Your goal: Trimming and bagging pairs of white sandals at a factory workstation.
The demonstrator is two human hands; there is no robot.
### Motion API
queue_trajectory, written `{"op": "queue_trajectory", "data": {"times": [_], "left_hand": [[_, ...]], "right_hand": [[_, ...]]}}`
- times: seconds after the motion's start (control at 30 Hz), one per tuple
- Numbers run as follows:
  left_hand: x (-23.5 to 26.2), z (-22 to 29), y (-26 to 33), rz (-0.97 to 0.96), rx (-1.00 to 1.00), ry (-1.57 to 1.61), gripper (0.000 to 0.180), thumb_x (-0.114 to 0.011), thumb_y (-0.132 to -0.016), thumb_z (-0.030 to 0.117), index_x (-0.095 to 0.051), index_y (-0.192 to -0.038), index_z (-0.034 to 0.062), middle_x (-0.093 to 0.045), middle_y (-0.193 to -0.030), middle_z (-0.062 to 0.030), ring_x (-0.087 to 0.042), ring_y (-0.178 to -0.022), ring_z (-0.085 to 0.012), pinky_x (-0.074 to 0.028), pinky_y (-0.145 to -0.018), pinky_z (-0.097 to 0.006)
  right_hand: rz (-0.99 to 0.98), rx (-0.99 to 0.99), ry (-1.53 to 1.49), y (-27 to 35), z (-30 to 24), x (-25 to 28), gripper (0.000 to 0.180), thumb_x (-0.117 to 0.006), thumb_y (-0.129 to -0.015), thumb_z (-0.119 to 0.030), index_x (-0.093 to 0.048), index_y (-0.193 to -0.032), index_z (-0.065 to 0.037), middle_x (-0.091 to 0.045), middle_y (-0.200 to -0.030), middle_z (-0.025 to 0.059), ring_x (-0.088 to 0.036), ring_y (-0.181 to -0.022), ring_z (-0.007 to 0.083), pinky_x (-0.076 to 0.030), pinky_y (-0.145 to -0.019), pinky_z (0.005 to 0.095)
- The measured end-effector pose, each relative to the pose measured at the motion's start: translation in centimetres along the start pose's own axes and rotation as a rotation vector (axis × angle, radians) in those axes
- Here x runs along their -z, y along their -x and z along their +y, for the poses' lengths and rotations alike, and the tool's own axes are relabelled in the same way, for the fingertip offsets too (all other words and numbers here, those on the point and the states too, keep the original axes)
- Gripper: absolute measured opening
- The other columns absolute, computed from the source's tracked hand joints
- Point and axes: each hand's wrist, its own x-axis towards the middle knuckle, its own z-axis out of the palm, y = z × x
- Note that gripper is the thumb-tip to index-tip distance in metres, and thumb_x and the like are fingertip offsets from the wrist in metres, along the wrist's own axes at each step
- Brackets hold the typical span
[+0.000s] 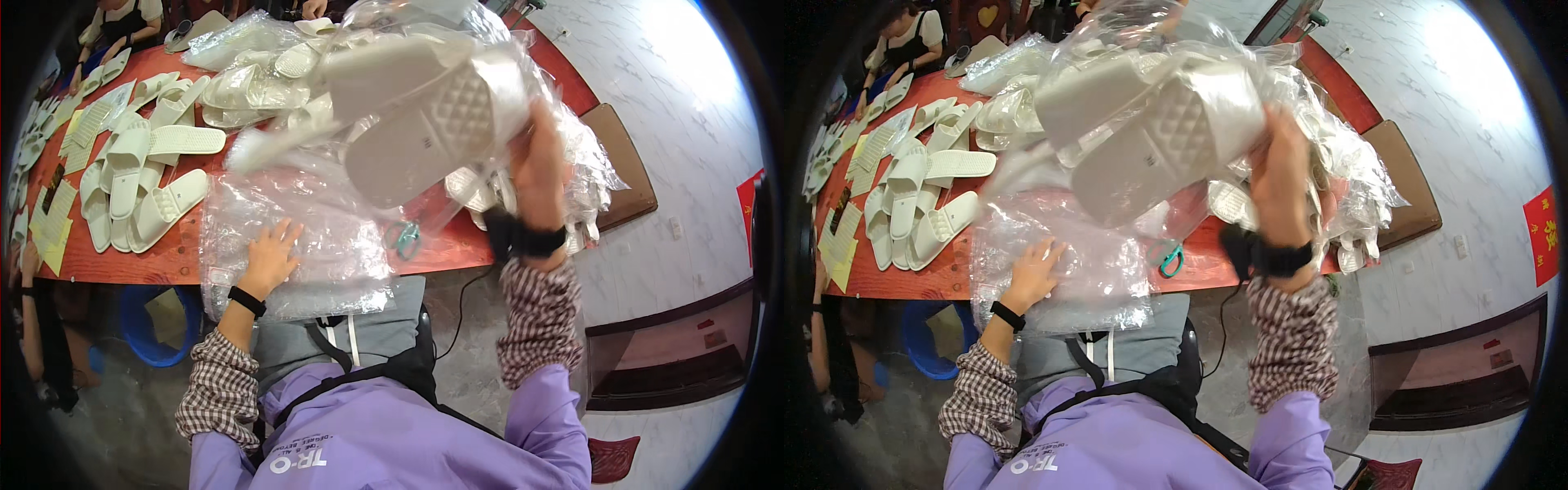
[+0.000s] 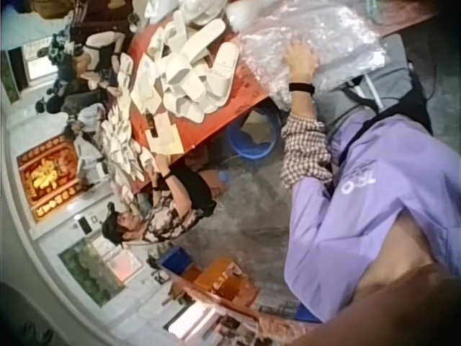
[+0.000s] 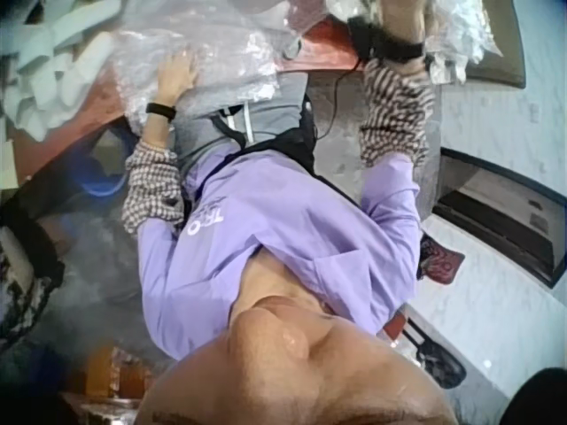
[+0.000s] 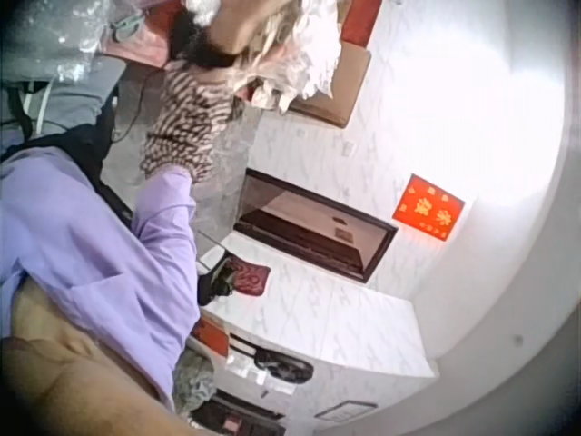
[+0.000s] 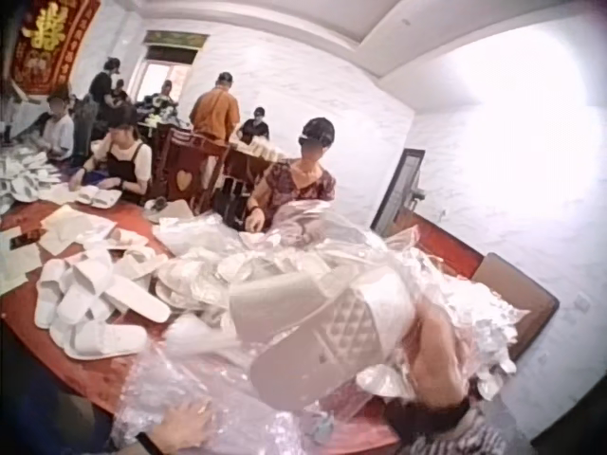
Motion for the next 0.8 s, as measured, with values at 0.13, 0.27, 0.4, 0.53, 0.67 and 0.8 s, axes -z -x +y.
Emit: {"op": "queue_trajectory", "data": {"times": [0.13, 0.27, 0.4, 0.53, 0.67, 0.8], "left_hand": [[-0.1, 0.1, -0.3, 0.021, -0.029, -0.018, 0.075, -0.07, -0.079, 0.03, -0.036, -0.146, 0.0195, -0.038, -0.148, -0.0096, -0.045, -0.123, -0.0361, -0.044, -0.097, -0.051], [-1.3, -3.2, 1.1, 0.225, -0.16, 0.522, 0.07, -0.067, -0.08, 0.021, -0.039, -0.144, 0.0152, -0.046, -0.142, -0.015, -0.051, -0.118, -0.0354, -0.045, -0.099, -0.044], [-1.2, -3.4, 0.6, 0.23, -0.224, 0.452, 0.066, -0.066, -0.08, 0.018, -0.042, -0.141, 0.0131, -0.048, -0.14, -0.0159, -0.052, -0.116, -0.0354, -0.045, -0.098, -0.043], [-0.5, -3.6, 0.8, 0.229, -0.285, 0.373, 0.062, -0.065, -0.08, 0.016, -0.046, -0.138, 0.0109, -0.05, -0.138, -0.0168, -0.053, -0.115, -0.0354, -0.045, -0.097, -0.042], [1.0, -4.3, 0.9, 0.234, -0.344, 0.296, 0.058, -0.064, -0.08, 0.013, -0.049, -0.135, 0.0088, -0.052, -0.136, -0.0177, -0.054, -0.113, -0.0354, -0.046, -0.096, -0.04], [4.4, -4.4, 1.4, 0.202, -0.341, 0.033, 0.042, -0.061, -0.08, 0.009, -0.059, -0.121, 0.0042, -0.059, -0.124, -0.0184, -0.055, -0.11, -0.0372, -0.047, -0.092, -0.043]], "right_hand": [[0.113, -0.279, -0.309, 10.8, 11.3, 2.1, 0.037, -0.047, -0.101, -0.032, -0.05, -0.128, -0.006, -0.057, -0.127, 0.0062, -0.056, -0.113, 0.0202, -0.048, -0.094, 0.0376], [0.171, -0.859, -0.197, 21.8, 21.5, 3.5, 0.035, -0.052, -0.096, -0.013, -0.047, -0.13, -0.009, -0.058, -0.117, 0.0042, -0.056, -0.109, 0.0191, -0.049, -0.09, 0.0367], [-0.19, -0.963, 0.075, 22.7, 22.4, 6.2, 0.036, -0.06, -0.092, -0.018, -0.05, -0.125, -0.007, -0.06, -0.112, 0.0051, -0.059, -0.103, 0.0178, -0.053, -0.076, 0.0318], [-0.662, -0.995, 0.475, 18.9, 22.2, 9.2, 0.042, -0.066, -0.09, -0.032, -0.056, -0.116, -0.001, -0.064, -0.103, 0.0081, -0.067, -0.089, 0.019, -0.054, -0.072, 0.032], [-0.679, -0.492, 1.064, 15.2, 20.7, 8.2, 0.043, -0.061, -0.093, -0.033, -0.056, -0.118, 0.001, -0.065, -0.095, 0.0102, -0.067, -0.089, 0.0196, -0.053, -0.073, 0.0314], [-0.2, -0.27, 0.642, 13.0, 22.3, 5.3, 0.046, -0.055, -0.096, -0.032, -0.05, -0.133, -0.005, -0.066, -0.092, 0.013, -0.065, -0.085, 0.0227, -0.05, -0.077, 0.0334]]}}
